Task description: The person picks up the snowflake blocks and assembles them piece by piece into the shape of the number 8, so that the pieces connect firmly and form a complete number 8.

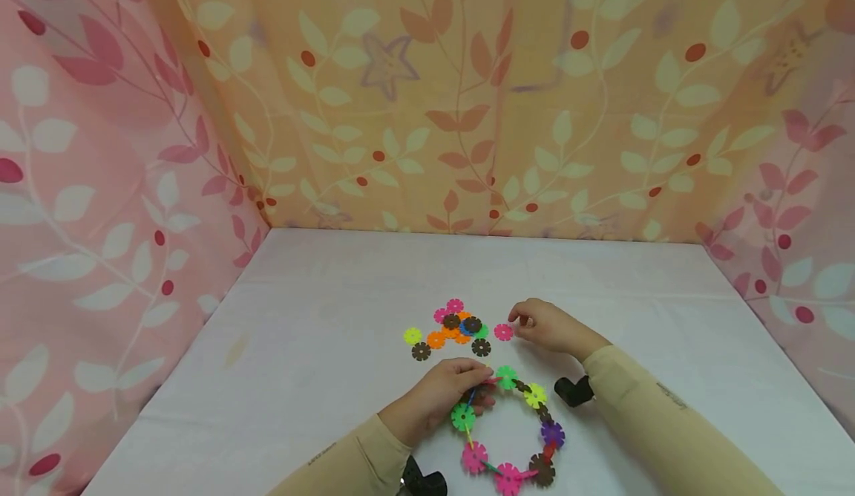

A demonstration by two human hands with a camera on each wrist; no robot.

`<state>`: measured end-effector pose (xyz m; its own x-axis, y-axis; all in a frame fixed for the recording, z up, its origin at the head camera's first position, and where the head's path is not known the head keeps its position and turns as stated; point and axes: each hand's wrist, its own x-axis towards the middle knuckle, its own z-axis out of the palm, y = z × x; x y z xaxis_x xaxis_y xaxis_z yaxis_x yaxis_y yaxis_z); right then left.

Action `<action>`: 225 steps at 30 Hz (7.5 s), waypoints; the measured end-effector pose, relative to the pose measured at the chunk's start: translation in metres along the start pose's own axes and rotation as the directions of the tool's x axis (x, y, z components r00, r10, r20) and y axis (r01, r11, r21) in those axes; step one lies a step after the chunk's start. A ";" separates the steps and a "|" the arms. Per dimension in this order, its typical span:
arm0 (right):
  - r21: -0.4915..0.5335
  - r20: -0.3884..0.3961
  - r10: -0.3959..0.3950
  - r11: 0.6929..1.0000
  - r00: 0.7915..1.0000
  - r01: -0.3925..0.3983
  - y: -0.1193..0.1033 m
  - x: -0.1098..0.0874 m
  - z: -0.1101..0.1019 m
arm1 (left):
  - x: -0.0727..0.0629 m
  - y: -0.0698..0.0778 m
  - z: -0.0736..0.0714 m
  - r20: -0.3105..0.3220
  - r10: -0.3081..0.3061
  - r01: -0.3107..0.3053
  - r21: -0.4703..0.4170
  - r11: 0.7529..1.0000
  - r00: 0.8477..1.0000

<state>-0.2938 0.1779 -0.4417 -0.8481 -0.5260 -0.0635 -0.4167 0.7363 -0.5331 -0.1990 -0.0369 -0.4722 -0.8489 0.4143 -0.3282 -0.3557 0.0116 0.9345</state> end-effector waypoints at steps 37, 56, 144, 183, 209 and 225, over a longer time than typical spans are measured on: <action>0.481 0.134 -0.132 0.875 0.982 0.052 -0.027 -0.003 -0.012 | -0.002 0.003 0.001 0.024 0.107 -0.105 -0.088 0.991 0.994; 0.443 0.236 -0.196 0.894 0.952 0.074 -0.033 -0.009 -0.016 | 0.000 -0.001 0.002 -0.024 0.148 -0.149 -0.071 0.986 0.989; 0.301 0.165 -0.038 0.953 0.986 -0.014 -0.035 -0.024 -0.003 | 0.014 -0.003 0.020 -0.043 0.118 -0.114 0.088 0.990 0.992; 0.073 0.192 -0.042 0.997 0.980 0.028 -0.035 -0.036 0.008 | 0.053 0.015 -0.029 -0.153 0.346 -0.077 0.819 0.568 0.926; 0.073 0.191 -0.118 0.992 0.975 0.106 -0.031 -0.037 0.010 | 0.052 0.018 -0.012 -0.161 0.382 -0.022 0.902 0.432 0.910; 0.058 0.113 -0.122 0.992 0.986 0.116 -0.033 -0.038 0.012 | 0.036 0.020 -0.022 -0.167 0.317 -0.172 0.566 0.806 0.934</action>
<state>-0.2440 0.1688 -0.4323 -0.7489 -0.6562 -0.0927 -0.4926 0.6447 -0.5846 -0.2450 -0.0420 -0.4683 -0.9706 0.2385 -0.0335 0.0807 0.4531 0.8878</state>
